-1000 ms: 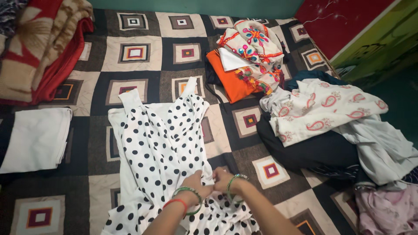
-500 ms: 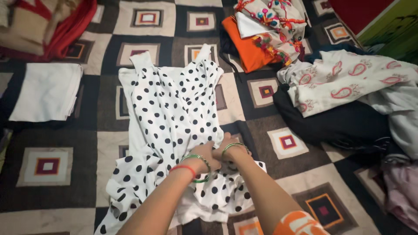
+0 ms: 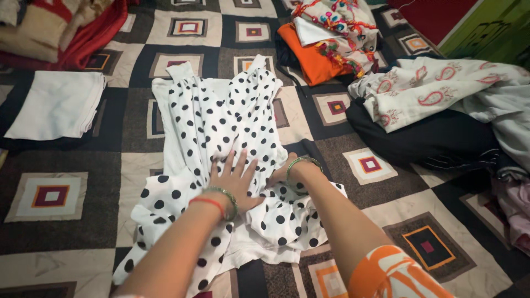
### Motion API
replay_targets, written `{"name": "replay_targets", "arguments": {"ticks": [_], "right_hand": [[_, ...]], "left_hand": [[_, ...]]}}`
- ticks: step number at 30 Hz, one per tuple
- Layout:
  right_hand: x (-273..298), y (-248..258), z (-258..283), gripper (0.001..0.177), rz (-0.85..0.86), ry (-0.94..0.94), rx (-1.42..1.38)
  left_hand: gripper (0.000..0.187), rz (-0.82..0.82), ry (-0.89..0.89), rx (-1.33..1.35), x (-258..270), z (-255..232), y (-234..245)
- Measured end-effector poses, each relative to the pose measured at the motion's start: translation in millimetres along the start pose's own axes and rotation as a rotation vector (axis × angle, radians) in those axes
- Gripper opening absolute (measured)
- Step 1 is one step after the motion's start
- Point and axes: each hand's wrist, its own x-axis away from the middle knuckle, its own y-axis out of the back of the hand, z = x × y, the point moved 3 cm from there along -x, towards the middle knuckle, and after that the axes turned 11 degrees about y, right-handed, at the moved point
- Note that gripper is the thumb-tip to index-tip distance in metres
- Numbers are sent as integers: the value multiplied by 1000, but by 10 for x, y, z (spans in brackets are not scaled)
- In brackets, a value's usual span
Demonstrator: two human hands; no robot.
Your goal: The person folds a black top with white decorative trim, a white polka-dot garment, and a white paisley-patterned top by hand on a bed.
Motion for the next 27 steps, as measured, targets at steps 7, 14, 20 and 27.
{"name": "replay_targets", "arguments": {"ticks": [7, 14, 20, 27], "right_hand": [[337, 89, 1, 119, -91, 37, 49], [283, 72, -707, 72, 116, 256, -329], [276, -65, -821, 55, -91, 397, -295], [1004, 109, 111, 64, -266, 401, 211]], "left_hand": [[101, -103, 27, -100, -50, -30, -161], [100, -50, 56, -56, 30, -95, -69], [93, 63, 126, -41, -88, -272, 16], [34, -208, 73, 930, -744, -43, -75]]}}
